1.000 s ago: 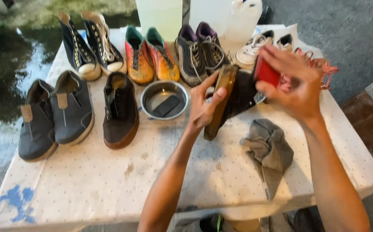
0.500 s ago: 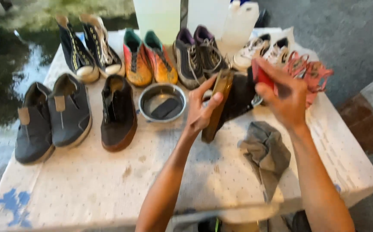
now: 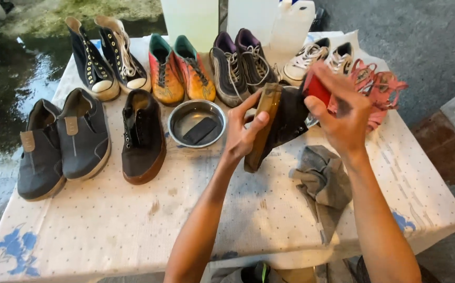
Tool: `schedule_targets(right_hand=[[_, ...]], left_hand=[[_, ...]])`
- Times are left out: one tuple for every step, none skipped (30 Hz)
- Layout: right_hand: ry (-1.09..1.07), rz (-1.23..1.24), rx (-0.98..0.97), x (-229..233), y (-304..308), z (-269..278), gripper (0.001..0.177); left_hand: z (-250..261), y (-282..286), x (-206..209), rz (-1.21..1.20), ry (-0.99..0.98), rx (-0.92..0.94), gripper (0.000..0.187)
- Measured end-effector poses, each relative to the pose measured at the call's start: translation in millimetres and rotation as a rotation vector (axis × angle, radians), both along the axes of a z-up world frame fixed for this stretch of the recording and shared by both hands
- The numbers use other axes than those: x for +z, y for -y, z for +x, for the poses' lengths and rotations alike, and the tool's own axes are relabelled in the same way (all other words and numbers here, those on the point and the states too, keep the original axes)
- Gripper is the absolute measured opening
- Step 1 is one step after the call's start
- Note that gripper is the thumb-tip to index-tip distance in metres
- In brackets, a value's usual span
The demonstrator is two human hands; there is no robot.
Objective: The person scrubs the sole and sides of a black shoe with a red sponge, then wipes the shoe with a gray cloth. The person rotates the shoe to clean different areas and inspects the cleaned surface.
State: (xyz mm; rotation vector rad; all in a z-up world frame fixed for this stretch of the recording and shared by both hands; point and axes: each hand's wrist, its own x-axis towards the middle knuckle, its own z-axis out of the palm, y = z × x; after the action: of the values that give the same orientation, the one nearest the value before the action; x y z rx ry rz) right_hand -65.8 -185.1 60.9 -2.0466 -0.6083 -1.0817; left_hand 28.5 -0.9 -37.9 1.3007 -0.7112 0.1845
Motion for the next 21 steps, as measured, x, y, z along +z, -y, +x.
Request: schedule_targets(right_hand=[[-0.038,0.034,0.005,2.2,-5.6,-5.6,0.051],[-0.068,0.061,0.018,7.2,-10.9,-7.5,0.05],[-0.053,0.053,0.022,9.8,-6.2,-1.8,0.05],[-0.086,0.043,0.029,5.9,-3.7,-1.4,0.054],[-0.118,0.033,0.037,1.2,-0.8,-0.9,0.058],[-0.128,0.037,0.034,1.5,4.5,0.8,0.058],[-0.135,0.002,0.0,2.2,9.8,2.5,0.054],[-0.122,-0.04,-0.035,8.8,17.2,9.8,0.05],[-0.114,-0.043,-0.039,14.5,15.2,4.0,0.05],[-0.106,-0.114,-0.02,20.1,12.3,-0.9,0.056],[-0.098,-0.184,-0.001,25.1,9.6,-5.9,0.063],[-0.1,-0.182,-0.001,31.8,7.1,-5.2,0.063],[-0.064,-0.305,-0.078,38.2,5.1,-4.4,0.059],[-0.028,-0.426,-0.159,44.3,3.0,-4.6,0.056],[-0.032,-0.423,-0.163,42.6,4.9,-5.6,0.056],[0.052,-0.47,-0.155,44.7,7.0,-2.5,0.059],[0.135,-0.516,-0.146,47.0,8.6,0.6,0.062],[0.141,-0.52,-0.146,50.9,4.9,-2.5,0.062],[0.118,-0.593,-0.078,54.0,1.3,-5.5,0.065],[0.079,-0.657,-0.009,51.7,-3.7,-12.2,0.07],[0.069,-0.652,-0.006,51.6,0.6,-8.3,0.07]], left_hand=[[-1.7,0.1,-2.3,0.004,0.003,-0.005,0.077],[-0.1,0.5,-2.0,0.001,0.014,-0.003,0.076],[6.4,3.0,1.6,-0.006,0.029,0.001,0.076],[5.9,2.4,-1.4,-0.006,0.021,-0.007,0.075],[5.6,2.2,-5.2,-0.006,0.013,-0.015,0.074],[0.2,1.5,-3.0,-0.002,0.002,-0.018,0.074],[-5.1,0.8,-0.2,-0.009,-0.001,-0.016,0.073],[-2.6,2.9,8.7,-0.024,0.016,-0.016,0.073],[-5.5,4.1,13.4,-0.027,0.024,-0.02,0.073],[-9.2,4.1,17.3,-0.017,0.024,-0.01,0.075],[-13.0,4.3,20.7,-0.007,0.024,0.0,0.077],[-15.9,2.5,26.0,-0.005,0.021,0.0,0.077],[-18.7,1.1,31.1,0.047,0.022,0.032,0.085],[-21.7,-0.2,36.4,0.102,0.023,0.059,0.094],[-24.3,1.0,32.7,0.106,0.021,0.055,0.094],[-22.2,2.7,32.5,0.1,0.023,0.065,0.096],[-20.1,4.0,32.4,0.094,0.025,0.074,0.098],[-20.4,3.9,35.8,0.089,0.03,0.076,0.098],[-20.6,4.0,38.5,0.102,0.026,0.084,0.092],[-25.7,1.8,36.1,0.124,0.007,0.088,0.087],[-27.7,1.6,36.2,0.129,-0.003,0.087,0.087]])
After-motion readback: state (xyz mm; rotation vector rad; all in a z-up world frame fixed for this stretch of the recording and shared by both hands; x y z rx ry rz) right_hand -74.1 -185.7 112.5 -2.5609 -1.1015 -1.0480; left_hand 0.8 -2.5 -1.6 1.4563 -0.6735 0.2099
